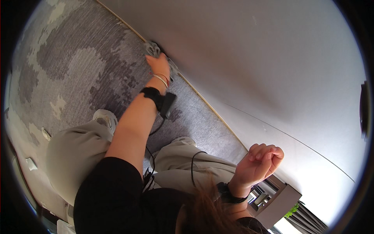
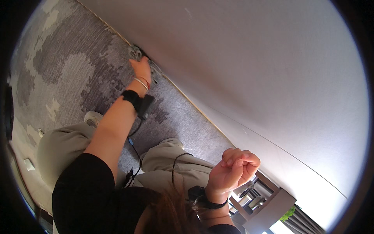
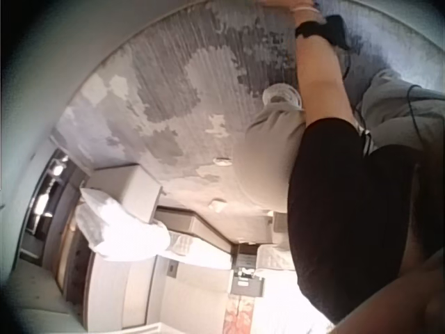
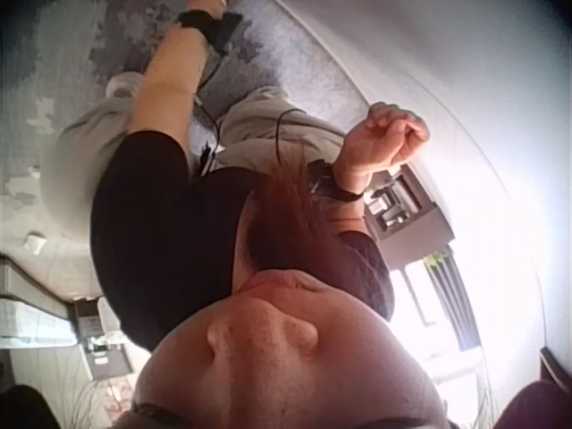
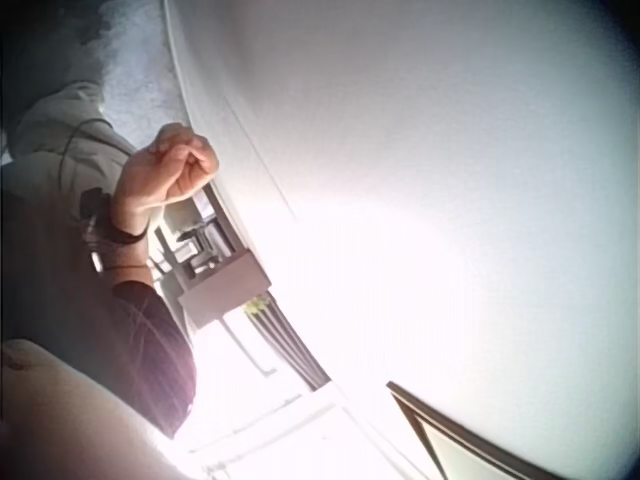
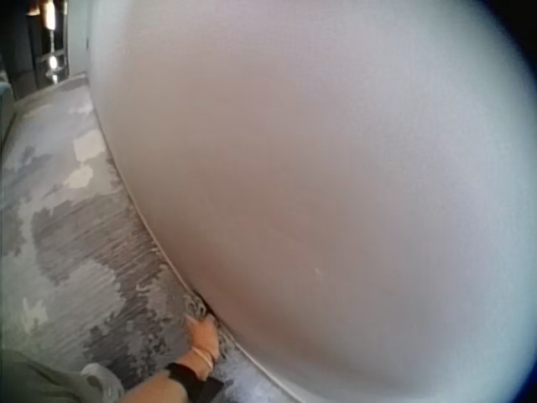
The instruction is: Wipe the wall paneling and a desk surface using a cleaning cloth.
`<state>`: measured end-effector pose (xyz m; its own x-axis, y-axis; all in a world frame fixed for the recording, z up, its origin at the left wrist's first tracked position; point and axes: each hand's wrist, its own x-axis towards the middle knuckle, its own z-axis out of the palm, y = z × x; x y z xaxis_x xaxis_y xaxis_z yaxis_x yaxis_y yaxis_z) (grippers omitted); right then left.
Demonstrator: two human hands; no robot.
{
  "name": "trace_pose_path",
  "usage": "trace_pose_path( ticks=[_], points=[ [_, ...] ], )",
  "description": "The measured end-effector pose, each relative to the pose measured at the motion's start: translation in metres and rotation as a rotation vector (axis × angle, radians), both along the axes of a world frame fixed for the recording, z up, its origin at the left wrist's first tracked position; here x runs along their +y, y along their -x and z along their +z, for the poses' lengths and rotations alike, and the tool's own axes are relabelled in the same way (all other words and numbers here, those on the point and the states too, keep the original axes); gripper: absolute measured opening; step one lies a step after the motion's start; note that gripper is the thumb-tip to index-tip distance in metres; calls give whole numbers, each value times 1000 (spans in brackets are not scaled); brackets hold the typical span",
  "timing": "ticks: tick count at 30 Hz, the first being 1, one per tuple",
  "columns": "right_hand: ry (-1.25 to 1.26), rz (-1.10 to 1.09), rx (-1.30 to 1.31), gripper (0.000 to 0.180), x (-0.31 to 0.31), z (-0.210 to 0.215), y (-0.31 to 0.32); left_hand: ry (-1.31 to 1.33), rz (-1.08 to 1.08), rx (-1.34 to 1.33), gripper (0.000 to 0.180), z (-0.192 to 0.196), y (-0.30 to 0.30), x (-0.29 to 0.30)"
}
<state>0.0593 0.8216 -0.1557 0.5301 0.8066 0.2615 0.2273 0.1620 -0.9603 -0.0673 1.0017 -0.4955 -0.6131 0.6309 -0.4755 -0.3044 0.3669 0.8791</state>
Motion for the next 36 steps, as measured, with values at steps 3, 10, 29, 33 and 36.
trace_pose_path(
  ticks=[3, 10, 29, 33, 36],
  points=[
    [3, -9, 31, 5, -3, 0, -4, 11, -96, -322, 53, 12, -60, -53],
    [53, -21, 29, 6, -2, -9, -8, 440, -96, -968, 49, 37, -137, -122],
    [103, 35, -14, 6, 10, -9, 17, -682, 31, -34, 39, 206, 122, 89],
    [111, 71, -36, 5, 18, -10, 35, -890, -12, 583, 45, 224, 103, 68],
    [107, 101, -12, 5, 20, -6, 46, -928, 48, 671, 41, 194, 119, 86]
  ],
)
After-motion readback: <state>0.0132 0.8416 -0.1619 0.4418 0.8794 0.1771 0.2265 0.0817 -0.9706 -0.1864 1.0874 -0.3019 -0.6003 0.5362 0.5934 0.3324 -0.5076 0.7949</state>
